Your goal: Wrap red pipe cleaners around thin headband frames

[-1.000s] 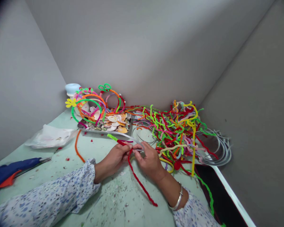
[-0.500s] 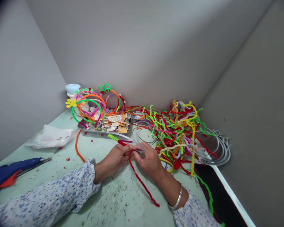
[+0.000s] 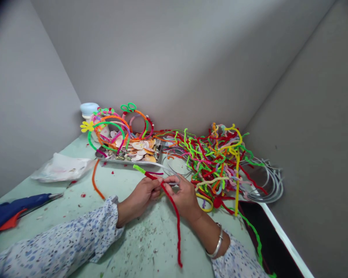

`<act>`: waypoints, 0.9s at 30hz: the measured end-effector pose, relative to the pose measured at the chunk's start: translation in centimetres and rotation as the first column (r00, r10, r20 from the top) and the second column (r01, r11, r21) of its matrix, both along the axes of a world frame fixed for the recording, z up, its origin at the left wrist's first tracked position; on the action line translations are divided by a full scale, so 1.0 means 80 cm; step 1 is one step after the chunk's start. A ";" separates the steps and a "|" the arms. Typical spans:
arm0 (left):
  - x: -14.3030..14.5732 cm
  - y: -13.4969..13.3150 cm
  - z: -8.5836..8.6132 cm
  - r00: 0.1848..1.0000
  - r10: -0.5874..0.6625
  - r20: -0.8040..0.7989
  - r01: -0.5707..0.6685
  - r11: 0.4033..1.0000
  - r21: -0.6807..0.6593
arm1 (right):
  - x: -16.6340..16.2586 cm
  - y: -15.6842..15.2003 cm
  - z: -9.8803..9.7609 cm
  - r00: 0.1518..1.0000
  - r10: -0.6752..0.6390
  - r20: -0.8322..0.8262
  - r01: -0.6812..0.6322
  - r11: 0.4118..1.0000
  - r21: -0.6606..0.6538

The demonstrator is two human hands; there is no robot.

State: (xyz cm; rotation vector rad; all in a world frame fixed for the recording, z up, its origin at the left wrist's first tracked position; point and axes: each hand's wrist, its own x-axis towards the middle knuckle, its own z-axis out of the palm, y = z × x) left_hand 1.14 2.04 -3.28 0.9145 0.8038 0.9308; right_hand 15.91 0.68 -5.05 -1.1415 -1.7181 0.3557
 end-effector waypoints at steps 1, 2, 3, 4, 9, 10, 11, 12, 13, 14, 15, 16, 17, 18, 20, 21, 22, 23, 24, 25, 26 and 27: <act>0.000 0.000 0.000 1.000 0.012 -0.014 -0.012 1.000 0.013 | 0.000 0.000 -0.001 1.000 -0.006 -0.007 0.006 1.000 -0.021; 0.001 -0.001 -0.001 0.999 0.022 -0.028 -0.021 0.999 0.025 | 0.000 0.000 -0.002 1.000 -0.016 -0.008 0.016 0.999 -0.046; 0.001 -0.001 -0.002 0.999 0.031 -0.039 -0.030 0.999 0.036 | 0.000 -0.001 -0.003 0.999 -0.030 -0.010 0.030 0.997 -0.068; 0.002 -0.002 -0.004 0.998 0.039 -0.046 -0.037 0.998 0.042 | -0.001 -0.001 -0.003 0.999 -0.043 -0.012 0.041 0.995 -0.087; 0.004 -0.005 -0.010 0.990 0.103 -0.100 -0.097 0.994 0.057 | -0.008 -0.003 0.002 0.996 -0.083 -0.035 0.080 0.992 -0.099; 0.004 -0.006 -0.010 0.988 0.112 -0.110 -0.106 0.992 0.065 | -0.010 -0.004 0.004 0.995 -0.091 -0.039 0.087 0.992 -0.093; 0.004 -0.007 -0.009 0.986 0.121 -0.116 -0.112 0.991 0.074 | -0.011 -0.004 0.006 0.994 -0.099 -0.042 0.095 0.992 -0.088; 0.004 -0.008 -0.009 0.984 0.128 -0.120 -0.119 0.990 0.083 | -0.012 -0.005 0.007 0.994 -0.103 -0.048 0.098 0.991 -0.088; 0.004 -0.009 -0.009 0.983 0.139 -0.124 -0.128 0.988 0.088 | -0.013 -0.006 0.008 0.994 -0.098 -0.057 0.092 0.991 -0.096; 0.004 -0.009 -0.009 0.980 0.151 -0.127 -0.140 0.986 0.094 | -0.014 -0.006 0.007 0.993 -0.092 -0.075 0.084 0.990 -0.111; 0.004 -0.009 -0.009 0.978 0.161 -0.133 -0.149 0.984 0.100 | -0.014 -0.006 0.007 0.991 -0.087 -0.100 0.074 0.989 -0.132; 0.004 -0.009 -0.010 0.976 0.169 -0.140 -0.155 0.982 0.105 | -0.015 -0.006 0.005 0.988 -0.084 -0.130 0.063 0.985 -0.158; 0.005 -0.009 -0.012 0.974 0.176 -0.142 -0.161 0.981 0.109 | -0.015 -0.006 0.003 0.983 -0.081 -0.164 0.050 0.981 -0.186; 0.005 -0.009 -0.014 0.974 0.181 -0.139 -0.167 0.980 0.110 | -0.015 -0.005 0.000 0.977 -0.075 -0.198 0.033 0.977 -0.210; 0.005 -0.008 -0.017 0.974 0.189 -0.122 -0.176 0.978 0.111 | -0.015 -0.004 -0.003 0.965 -0.063 -0.255 0.003 0.973 -0.230; 0.005 -0.008 -0.018 0.975 0.191 -0.115 -0.179 0.978 0.109 | -0.015 -0.004 -0.004 0.961 -0.051 -0.271 -0.014 0.973 -0.232; 0.005 -0.008 -0.018 0.975 0.190 -0.113 -0.178 0.978 0.107 | -0.014 -0.004 -0.004 0.961 -0.039 -0.275 -0.027 0.972 -0.231; 0.005 -0.008 -0.017 0.974 0.188 -0.122 -0.176 0.979 0.103 | -0.014 -0.004 -0.004 0.964 -0.030 -0.265 -0.032 0.974 -0.226; 0.004 -0.009 -0.016 0.973 0.185 -0.139 -0.172 0.980 0.099 | -0.013 -0.004 -0.003 0.970 -0.027 -0.241 -0.026 0.976 -0.214; 0.004 -0.009 -0.015 0.970 0.181 -0.160 -0.167 0.981 0.094 | -0.013 -0.003 -0.002 0.979 -0.023 -0.203 -0.018 0.981 -0.195; 0.003 -0.009 -0.014 0.968 0.178 -0.179 -0.164 0.982 0.089 | -0.012 -0.003 -0.001 0.988 -0.015 -0.156 -0.011 0.986 -0.169; 0.003 -0.009 -0.013 0.965 0.178 -0.193 -0.164 0.983 0.084 | -0.011 -0.003 0.000 0.994 -0.010 -0.111 -0.006 0.990 -0.140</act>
